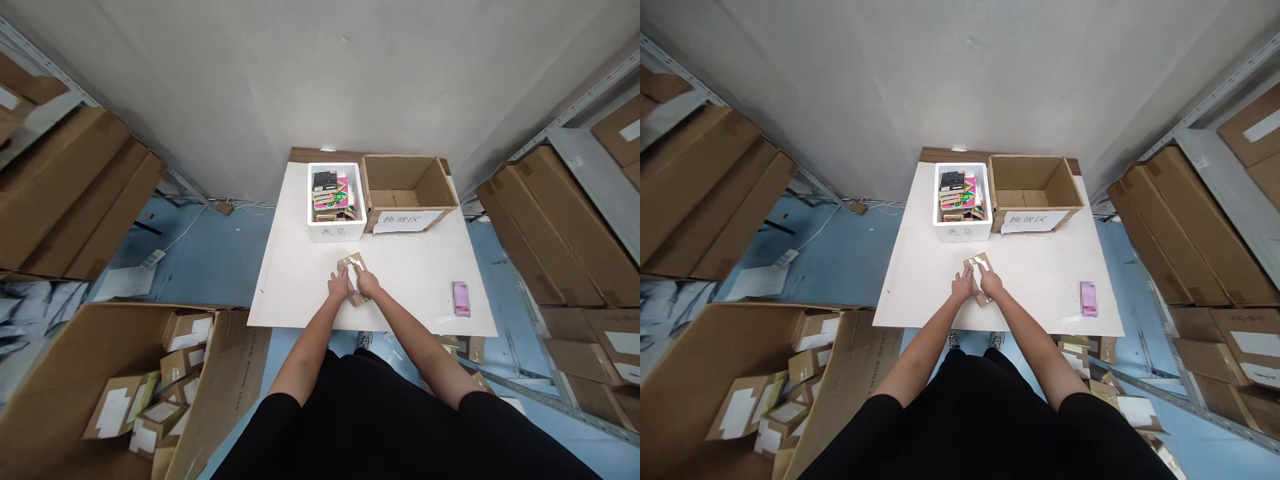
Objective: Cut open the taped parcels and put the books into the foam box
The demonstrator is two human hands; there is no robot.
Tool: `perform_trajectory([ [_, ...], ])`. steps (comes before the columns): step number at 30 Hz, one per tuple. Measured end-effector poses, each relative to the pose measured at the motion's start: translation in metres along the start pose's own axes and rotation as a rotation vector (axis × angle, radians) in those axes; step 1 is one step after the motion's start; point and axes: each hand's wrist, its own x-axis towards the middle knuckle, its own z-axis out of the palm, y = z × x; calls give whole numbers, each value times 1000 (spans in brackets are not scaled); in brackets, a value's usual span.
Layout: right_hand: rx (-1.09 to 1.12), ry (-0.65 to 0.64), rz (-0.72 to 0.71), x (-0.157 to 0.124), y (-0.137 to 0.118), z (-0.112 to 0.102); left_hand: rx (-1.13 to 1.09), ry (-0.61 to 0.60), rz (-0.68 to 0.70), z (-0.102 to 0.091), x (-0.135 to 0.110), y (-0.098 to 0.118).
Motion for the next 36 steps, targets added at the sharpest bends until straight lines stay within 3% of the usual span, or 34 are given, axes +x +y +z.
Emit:
perform_trajectory([
  [7,-26,-84,42,-28,8,-2,11,58,54,1,1,-5],
  [15,71,-201,92,-107,71,28,55,70,83,1,10,0],
  [18,158,-57,171,-122,91,33,150,62,82,0,13,10],
  [21,293,184,282,-110,95,37,182,79,54,8,8,25],
  [27,461,343,371,-40,86,36,160,187,-32,48,-32,39],
  [29,484,363,330,-20,91,30,177,218,-40,56,-42,36],
  [32,545,333,174,-5,103,23,194,242,11,53,-44,31],
  [36,770,291,120,-14,127,29,139,219,47,37,-31,30],
])
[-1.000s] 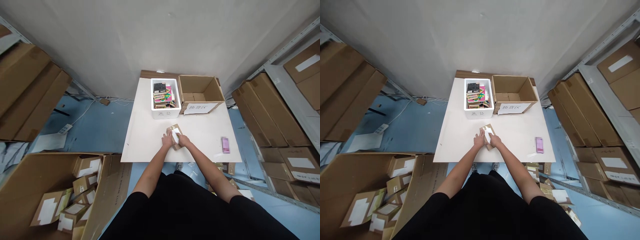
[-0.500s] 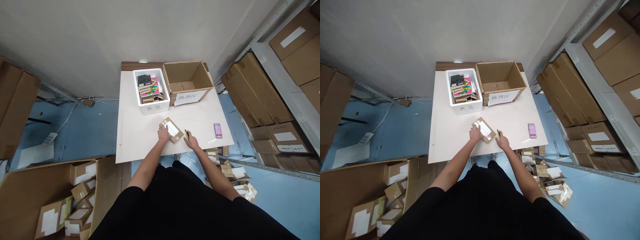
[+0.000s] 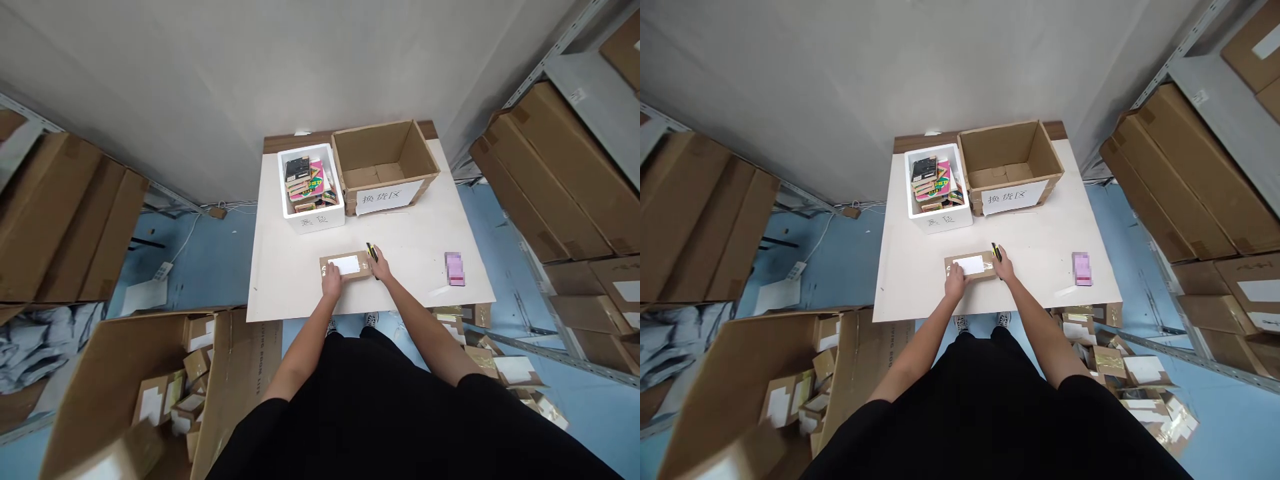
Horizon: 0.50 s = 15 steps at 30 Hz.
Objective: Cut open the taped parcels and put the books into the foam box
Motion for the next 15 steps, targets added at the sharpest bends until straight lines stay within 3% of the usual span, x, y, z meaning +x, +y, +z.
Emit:
perform_trajectory([
  [5,274,-119,32,-26,32,-17,23,-29,-21,0,5,2],
  [15,288,-302,20,-20,39,-33,44,-47,-14,-1,1,4],
])
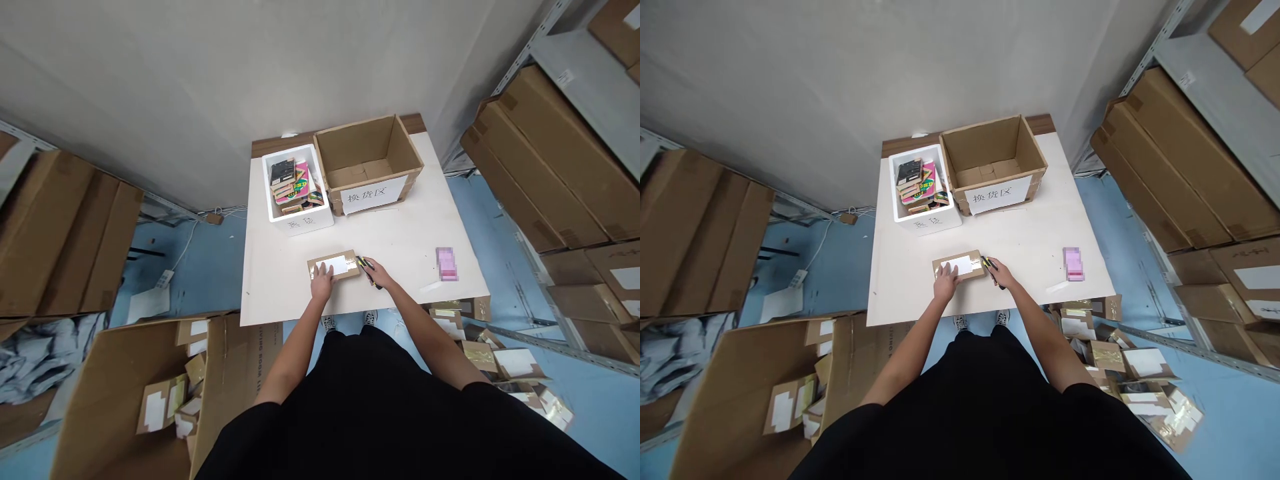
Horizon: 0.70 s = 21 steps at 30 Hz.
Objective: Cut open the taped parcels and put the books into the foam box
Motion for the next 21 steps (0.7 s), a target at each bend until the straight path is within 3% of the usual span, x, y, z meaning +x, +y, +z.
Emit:
perform_trajectory([
  [8,7,-67,-9,-5,8,-5,-5,-12,-5,3,2,-1],
  [15,-81,-177,43,-29,13,-27,-9,-8,16,-2,2,-2],
  [18,-37,18,37,-30,11,-15,-9,1,34,-13,8,-3],
  [21,-48,227,68,-20,-2,24,-11,30,40,-26,19,-8],
])
